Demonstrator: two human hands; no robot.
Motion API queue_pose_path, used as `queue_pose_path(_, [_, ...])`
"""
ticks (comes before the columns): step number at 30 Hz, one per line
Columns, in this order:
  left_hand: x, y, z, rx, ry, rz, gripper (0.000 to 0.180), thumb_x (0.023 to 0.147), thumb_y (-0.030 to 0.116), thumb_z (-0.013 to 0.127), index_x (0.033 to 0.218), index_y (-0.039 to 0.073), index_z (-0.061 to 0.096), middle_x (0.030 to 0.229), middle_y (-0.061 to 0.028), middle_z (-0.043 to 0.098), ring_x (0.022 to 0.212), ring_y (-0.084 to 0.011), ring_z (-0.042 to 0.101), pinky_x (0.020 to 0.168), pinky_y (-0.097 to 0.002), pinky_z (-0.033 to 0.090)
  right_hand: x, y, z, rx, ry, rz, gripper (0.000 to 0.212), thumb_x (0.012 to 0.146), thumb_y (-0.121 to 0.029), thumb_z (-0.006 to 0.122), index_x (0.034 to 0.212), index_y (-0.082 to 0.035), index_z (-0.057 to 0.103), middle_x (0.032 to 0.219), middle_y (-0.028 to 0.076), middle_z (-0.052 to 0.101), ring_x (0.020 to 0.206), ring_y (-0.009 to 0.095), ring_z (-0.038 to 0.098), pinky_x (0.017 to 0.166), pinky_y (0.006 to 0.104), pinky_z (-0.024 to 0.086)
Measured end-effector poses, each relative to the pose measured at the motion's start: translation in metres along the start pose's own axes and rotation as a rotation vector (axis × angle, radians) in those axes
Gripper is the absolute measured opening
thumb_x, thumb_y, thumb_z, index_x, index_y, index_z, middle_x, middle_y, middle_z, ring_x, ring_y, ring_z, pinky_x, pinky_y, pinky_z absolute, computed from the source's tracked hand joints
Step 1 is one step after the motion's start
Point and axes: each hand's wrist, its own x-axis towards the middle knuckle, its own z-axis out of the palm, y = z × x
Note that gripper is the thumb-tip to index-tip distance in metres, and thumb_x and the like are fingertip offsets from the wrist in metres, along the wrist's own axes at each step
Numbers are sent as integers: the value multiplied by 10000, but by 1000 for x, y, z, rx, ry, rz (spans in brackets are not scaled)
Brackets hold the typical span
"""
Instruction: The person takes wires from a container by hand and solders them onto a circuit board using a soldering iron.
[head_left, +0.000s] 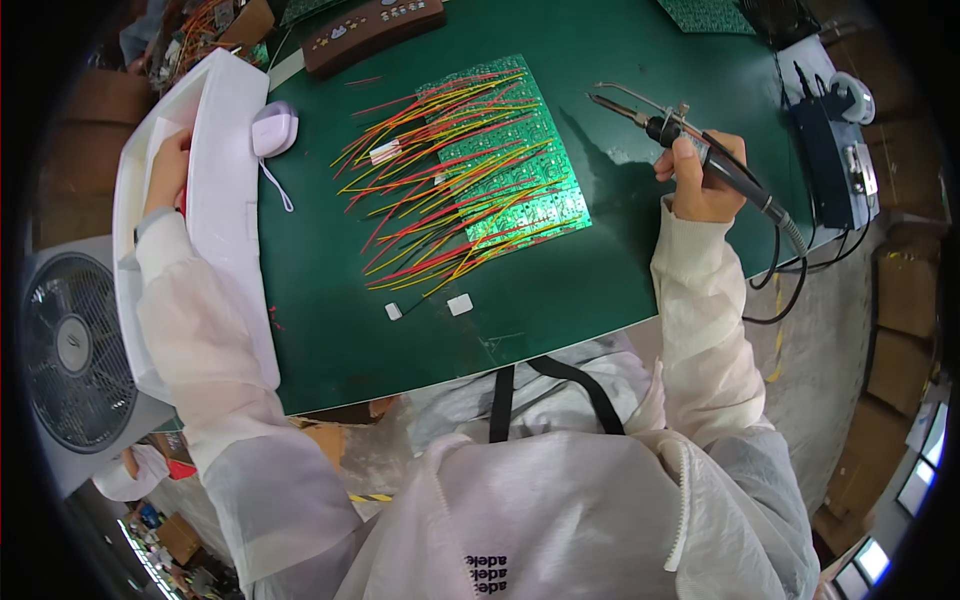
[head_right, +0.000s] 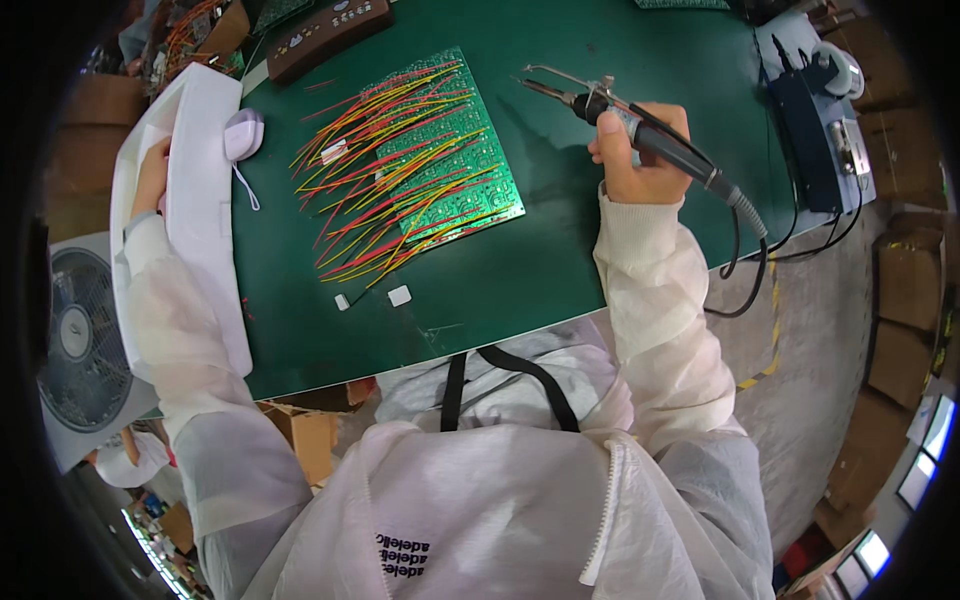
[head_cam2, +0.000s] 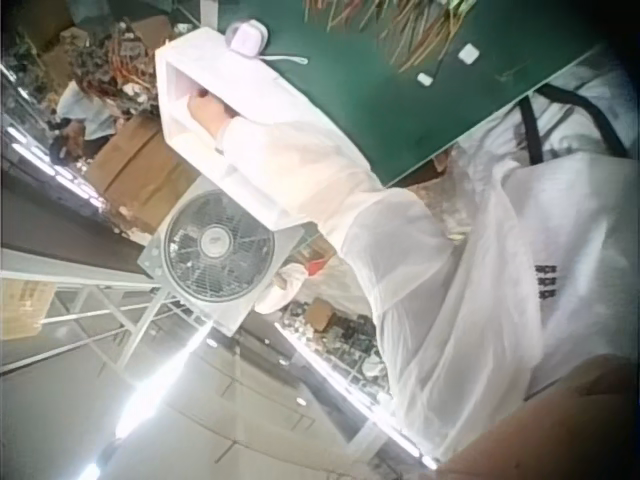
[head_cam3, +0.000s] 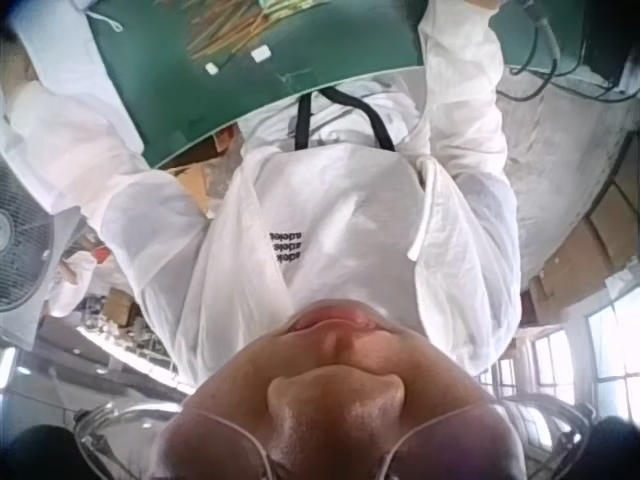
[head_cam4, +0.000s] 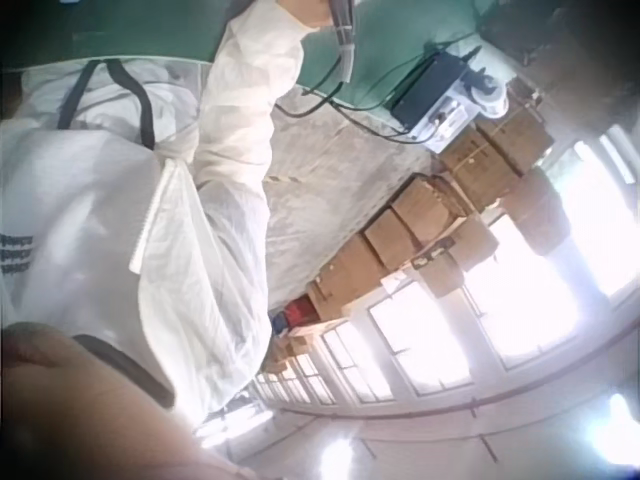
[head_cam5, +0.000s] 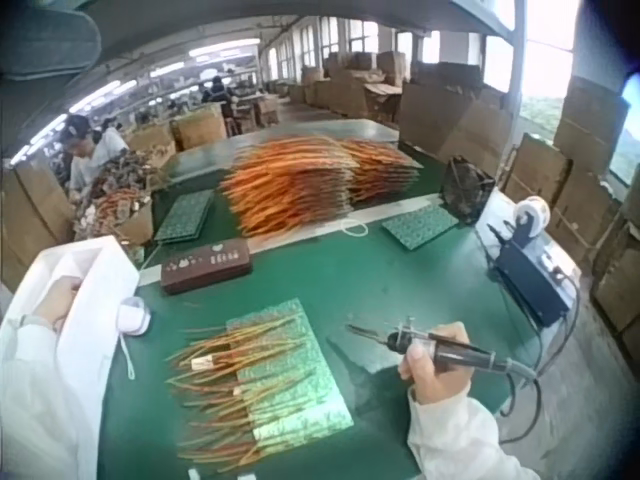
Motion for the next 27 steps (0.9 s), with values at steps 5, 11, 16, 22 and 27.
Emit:
queue_pose_path(5, [4, -4, 2, 66, -22, -84, 278, 747, 104, 560, 994, -23, 572, 904, -103, 612, 813, -157, 556, 738, -260, 421, -1, -2, 2, 9, -5, 9, 189, 747, -60, 604, 822, 6, 444, 659, 90, 542, 516, 111, 525, 478, 211, 448])
queue_pose_path(11, [4, -10, 13, -92, 33, 103, 208, 749, 89, 556, 929, -14, 560, 893, -103, 607, 811, -157, 553, 747, -273, 423, -2, -1, 3, -9, 12, 2, 194, 756, -70, 596, 827, 1, 431, 682, 95, 532, 509, 114, 518, 469, 216, 448])
queue_pose_path(16, [5, -9, 9, -53, 83, 58, 95, 734, 97, 567, 756, 5, 573, 732, -54, 602, 674, -126, 530, 650, -255, 421, -3, 1, 3, -15, 10, -20, 194, 756, -78, 598, 817, -2, 430, 656, 88, 518, 499, 115, 513, 461, 217, 444])
queue_pose_path(22, [8, -10, 3, -208, 235, -37, 157, 733, 159, 578, 726, 2, 584, 698, -56, 608, 654, -135, 545, 643, -254, 421, 0, 2, 2, -10, 9, -40, 194, 759, -87, 598, 804, -4, 428, 640, 88, 514, 486, 119, 509, 445, 210, 433])
queue_pose_path(27, [5, 8, -2, -127, 619, 51, 241, 756, 220, 564, 803, -14, 596, 787, -82, 623, 726, -156, 567, 680, -251, 416, 2, 2, 0, -24, 20, -59, 195, 760, -90, 598, 805, 0, 431, 624, 89, 521, 473, 122, 509, 438, 213, 435])
